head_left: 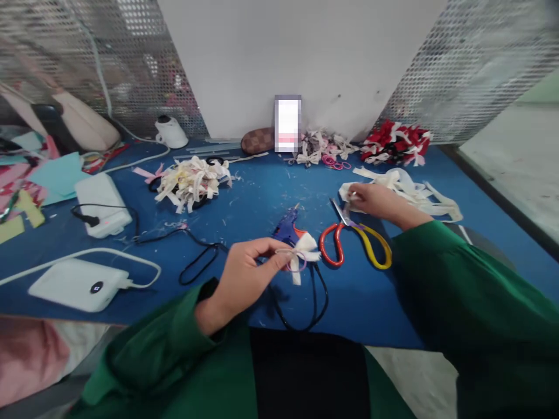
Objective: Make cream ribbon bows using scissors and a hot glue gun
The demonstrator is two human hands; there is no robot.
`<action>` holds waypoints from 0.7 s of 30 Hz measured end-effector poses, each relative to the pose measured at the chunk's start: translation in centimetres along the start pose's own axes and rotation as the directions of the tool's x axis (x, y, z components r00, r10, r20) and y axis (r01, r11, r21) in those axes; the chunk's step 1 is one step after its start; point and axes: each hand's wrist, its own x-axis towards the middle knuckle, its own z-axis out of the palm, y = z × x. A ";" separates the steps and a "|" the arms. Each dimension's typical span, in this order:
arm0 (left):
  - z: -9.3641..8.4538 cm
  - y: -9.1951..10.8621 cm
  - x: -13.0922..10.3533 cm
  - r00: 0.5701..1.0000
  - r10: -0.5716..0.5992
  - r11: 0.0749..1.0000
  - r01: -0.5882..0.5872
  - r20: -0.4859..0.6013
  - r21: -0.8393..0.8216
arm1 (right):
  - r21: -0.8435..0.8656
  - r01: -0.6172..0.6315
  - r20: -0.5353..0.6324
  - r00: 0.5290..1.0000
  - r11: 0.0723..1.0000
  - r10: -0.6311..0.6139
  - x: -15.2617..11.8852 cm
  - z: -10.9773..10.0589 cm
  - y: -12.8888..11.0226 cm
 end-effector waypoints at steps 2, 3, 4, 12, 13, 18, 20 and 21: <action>0.5 -1.0 -0.3 0.998 -0.043 0.997 0.045 0.044 -0.061 | 0.003 -0.130 -0.067 0.989 0.991 0.130 0.0 -0.2 0.5; 0.5 -1.3 -0.4 0.997 -0.056 0.995 0.060 0.051 -0.079 | 0.009 -0.174 -0.091 0.980 0.985 0.174 -0.2 -0.4 0.8; 0.6 -1.5 -0.4 0.997 -0.063 0.994 0.068 0.049 -0.090 | 0.013 -0.212 -0.114 0.971 0.977 0.212 -0.3 -0.7 1.2; 0.2 -1.4 -0.4 0.996 -0.058 0.990 0.067 0.075 -0.124 | 0.013 -0.541 -0.415 0.763 0.841 0.497 -3.3 -3.4 2.0; 0.2 -1.3 -0.4 0.996 -0.063 0.991 0.070 0.062 -0.115 | -0.049 -0.543 -0.471 0.753 0.838 0.460 -4.2 -3.7 1.2; -0.1 -1.2 -0.4 0.996 -0.088 0.987 0.085 -0.014 -0.135 | -0.011 -0.211 -0.097 0.973 0.977 0.209 -9.0 -2.4 -4.5; -0.1 -1.4 -0.4 0.994 -0.086 0.982 0.072 -0.072 -0.172 | -0.099 -0.204 -0.054 0.979 0.974 0.199 -10.2 -0.8 -6.5; -0.1 -1.5 -0.4 0.991 -0.081 0.980 0.059 -0.106 -0.192 | -0.145 -0.240 -0.093 0.969 0.960 0.228 -10.6 0.1 -7.1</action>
